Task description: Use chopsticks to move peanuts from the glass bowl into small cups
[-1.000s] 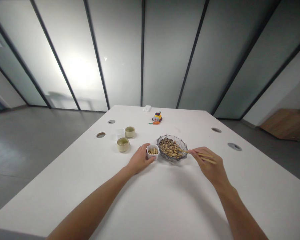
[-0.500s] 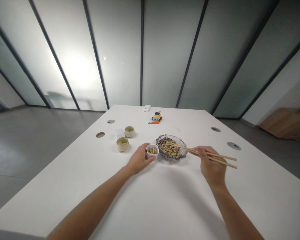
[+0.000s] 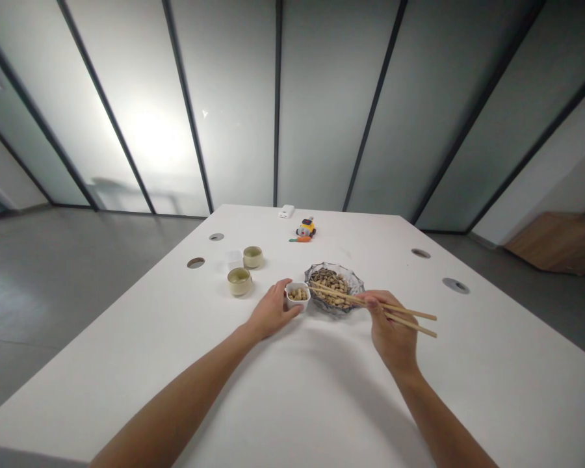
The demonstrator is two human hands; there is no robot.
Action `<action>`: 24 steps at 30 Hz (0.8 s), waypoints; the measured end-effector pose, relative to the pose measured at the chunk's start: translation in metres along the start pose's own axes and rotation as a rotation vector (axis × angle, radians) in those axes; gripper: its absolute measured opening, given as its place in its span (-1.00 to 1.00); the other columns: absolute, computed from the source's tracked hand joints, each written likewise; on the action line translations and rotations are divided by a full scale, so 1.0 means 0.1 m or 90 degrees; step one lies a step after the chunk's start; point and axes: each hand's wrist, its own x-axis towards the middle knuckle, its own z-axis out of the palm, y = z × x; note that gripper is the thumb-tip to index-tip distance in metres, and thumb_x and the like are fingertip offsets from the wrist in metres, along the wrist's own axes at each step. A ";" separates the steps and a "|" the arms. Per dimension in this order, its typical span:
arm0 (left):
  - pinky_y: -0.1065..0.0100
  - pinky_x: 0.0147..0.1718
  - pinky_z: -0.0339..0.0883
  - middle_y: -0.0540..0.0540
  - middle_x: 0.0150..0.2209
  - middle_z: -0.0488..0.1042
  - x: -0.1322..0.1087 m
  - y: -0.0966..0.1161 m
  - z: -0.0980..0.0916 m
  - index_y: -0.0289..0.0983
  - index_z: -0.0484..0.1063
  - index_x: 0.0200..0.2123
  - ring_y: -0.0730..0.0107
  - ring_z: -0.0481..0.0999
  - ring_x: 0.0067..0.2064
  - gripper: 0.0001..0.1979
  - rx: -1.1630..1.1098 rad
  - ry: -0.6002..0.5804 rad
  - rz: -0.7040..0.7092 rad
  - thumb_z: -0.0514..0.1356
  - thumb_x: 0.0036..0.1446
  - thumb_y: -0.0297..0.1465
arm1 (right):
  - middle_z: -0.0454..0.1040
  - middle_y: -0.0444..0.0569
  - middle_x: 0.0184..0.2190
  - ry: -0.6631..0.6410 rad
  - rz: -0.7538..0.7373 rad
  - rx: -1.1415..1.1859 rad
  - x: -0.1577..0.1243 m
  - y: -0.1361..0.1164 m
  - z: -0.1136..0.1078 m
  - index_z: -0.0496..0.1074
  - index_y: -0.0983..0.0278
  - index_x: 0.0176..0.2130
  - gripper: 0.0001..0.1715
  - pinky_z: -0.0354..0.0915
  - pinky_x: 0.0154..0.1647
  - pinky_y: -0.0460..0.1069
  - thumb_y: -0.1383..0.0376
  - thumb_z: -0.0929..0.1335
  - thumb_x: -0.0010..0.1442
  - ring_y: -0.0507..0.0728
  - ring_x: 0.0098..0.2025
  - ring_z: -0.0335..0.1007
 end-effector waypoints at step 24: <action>0.07 0.20 0.37 -0.30 0.21 0.45 0.00 0.00 0.00 -0.29 0.24 0.30 0.04 0.51 0.16 -0.33 -0.004 -0.009 -0.007 0.32 0.21 -0.18 | 0.62 0.00 -0.34 -0.123 -0.086 -0.130 0.16 0.20 -0.24 0.61 0.18 -0.32 -0.59 0.48 -0.27 0.06 -0.04 0.38 0.37 0.17 -0.32 0.56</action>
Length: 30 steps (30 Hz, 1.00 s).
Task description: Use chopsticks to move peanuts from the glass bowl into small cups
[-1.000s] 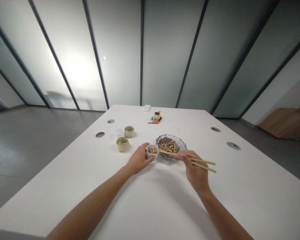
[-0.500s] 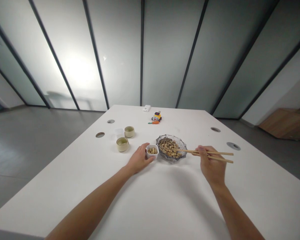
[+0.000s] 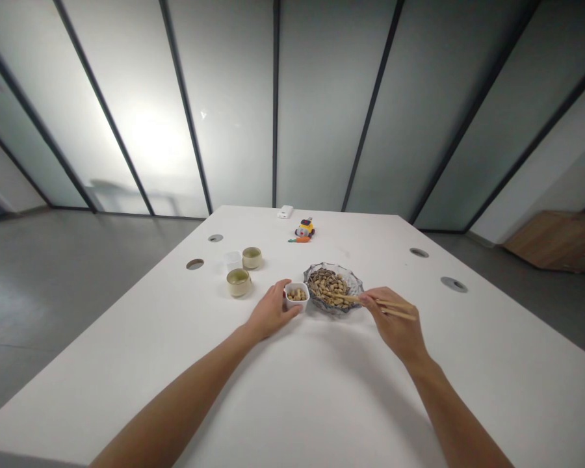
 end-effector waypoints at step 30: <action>0.09 0.19 0.37 -0.27 0.21 0.45 -0.01 0.00 0.00 -0.26 0.24 0.32 0.05 0.51 0.15 -0.31 -0.001 0.012 0.000 0.32 0.21 -0.17 | 0.62 0.00 -0.33 0.106 0.066 0.116 -0.12 -0.18 0.26 0.61 0.19 -0.31 -0.63 0.49 -0.22 0.07 0.02 0.38 0.37 0.19 -0.27 0.57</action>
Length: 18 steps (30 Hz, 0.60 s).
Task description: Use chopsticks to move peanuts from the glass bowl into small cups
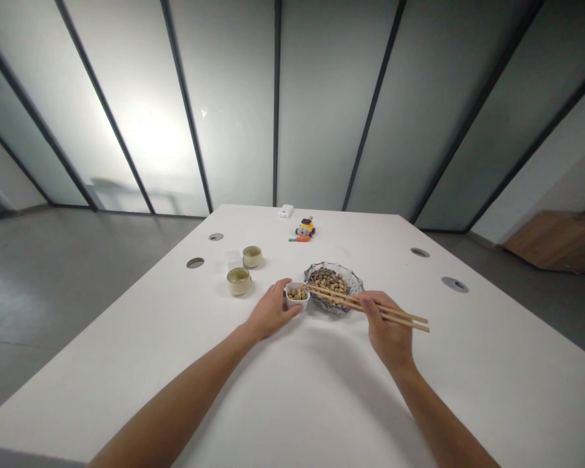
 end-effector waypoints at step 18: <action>0.10 0.13 0.40 -0.27 0.14 0.49 0.01 -0.06 0.02 -0.28 0.26 0.30 0.06 0.55 0.08 -0.33 0.008 -0.006 0.002 0.33 0.19 -0.18 | 0.60 0.01 -0.38 0.056 -0.092 -0.215 0.22 0.13 -0.31 0.56 0.23 -0.34 -0.49 0.40 -0.32 0.03 -0.07 0.30 0.41 0.16 -0.34 0.54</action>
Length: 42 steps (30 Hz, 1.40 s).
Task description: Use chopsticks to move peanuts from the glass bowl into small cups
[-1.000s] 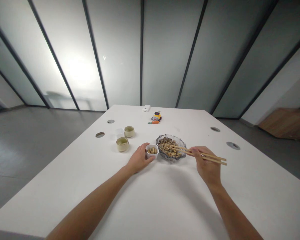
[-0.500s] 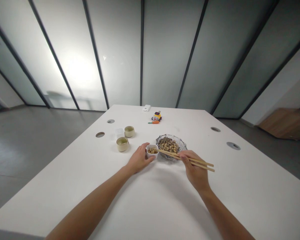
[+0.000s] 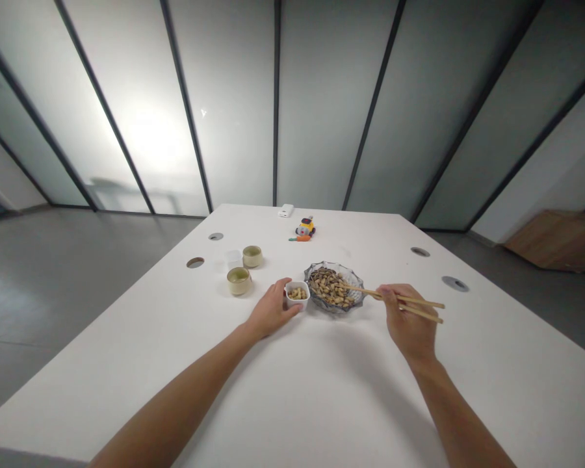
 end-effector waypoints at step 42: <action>0.10 0.16 0.40 -0.28 0.15 0.49 0.00 0.04 0.01 -0.28 0.25 0.30 0.06 0.53 0.11 -0.32 -0.004 0.010 0.001 0.32 0.20 -0.19 | 0.65 0.01 -0.31 -0.090 0.265 0.377 -0.20 -0.23 0.27 0.61 0.21 -0.32 -0.55 0.62 -0.15 0.16 -0.11 0.46 0.23 0.21 -0.30 0.65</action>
